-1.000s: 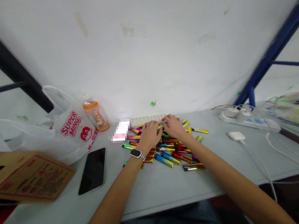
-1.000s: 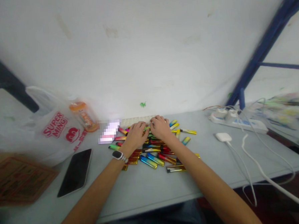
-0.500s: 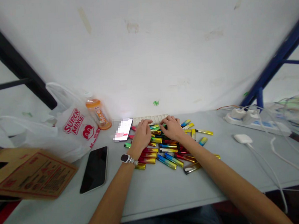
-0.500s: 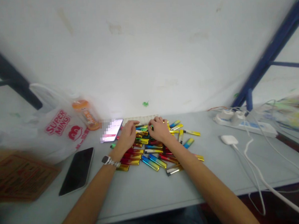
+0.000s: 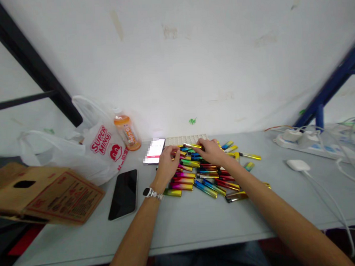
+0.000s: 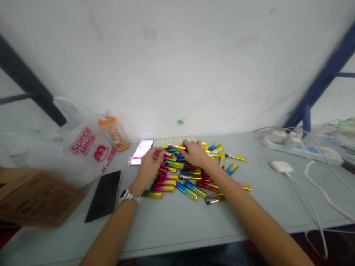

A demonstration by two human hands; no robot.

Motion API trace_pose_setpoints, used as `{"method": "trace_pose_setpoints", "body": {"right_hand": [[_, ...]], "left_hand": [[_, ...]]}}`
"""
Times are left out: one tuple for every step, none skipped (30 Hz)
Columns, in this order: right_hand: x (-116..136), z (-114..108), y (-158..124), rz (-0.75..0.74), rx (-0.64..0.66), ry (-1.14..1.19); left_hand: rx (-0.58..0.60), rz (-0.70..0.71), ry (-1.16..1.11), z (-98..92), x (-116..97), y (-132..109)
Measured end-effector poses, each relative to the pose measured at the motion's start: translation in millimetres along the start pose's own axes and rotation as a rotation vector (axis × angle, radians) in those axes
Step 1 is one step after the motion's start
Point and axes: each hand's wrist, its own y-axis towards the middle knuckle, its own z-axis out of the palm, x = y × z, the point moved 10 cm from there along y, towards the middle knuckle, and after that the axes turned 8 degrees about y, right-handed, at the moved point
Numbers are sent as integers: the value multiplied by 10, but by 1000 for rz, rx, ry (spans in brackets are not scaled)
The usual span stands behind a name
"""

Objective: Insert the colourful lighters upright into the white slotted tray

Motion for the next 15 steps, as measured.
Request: {"method": "trace_pose_setpoints", "body": {"right_hand": [[0, -47, -62, 14, -26, 102], [7, -78, -127, 25, -40, 205], [26, -95, -190, 29, -45, 298], [56, -103, -249, 23, -41, 374], [98, -105, -301, 7, -34, 429], [146, -106, -347, -18, -29, 466], [191, -108, -385, -44, -29, 491], [226, -110, -417, -66, -37, 506], [251, -104, -443, -79, -45, 512], [267, -90, -462, -86, -54, 512], [278, -69, -476, -85, -62, 516], [284, -44, -487, -78, -72, 533], [289, -15, -493, -67, -80, 578], [299, 19, -497, -57, -84, 660], [315, 58, -498, -47, -79, 779]], "left_hand": [[-2, -28, -63, 11, -21, -6], [-1, -58, -141, 28, -44, -15], [17, -88, -237, 67, -70, -27], [29, -116, -356, 104, -99, -42], [21, -153, -457, 128, -110, -61], [10, -187, -543, 151, -118, -81], [-2, -215, -619, 173, -126, -102], [-4, -237, -681, 202, -137, -123], [10, -246, -730, 240, -162, -141], [32, -244, -762, 280, -198, -158], [58, -235, -771, 316, -240, -173], [78, -219, -757, 342, -283, -187], [84, -200, -722, 351, -321, -198], [79, -180, -673, 346, -353, -208], [68, -159, -628, 331, -381, -215]]}}
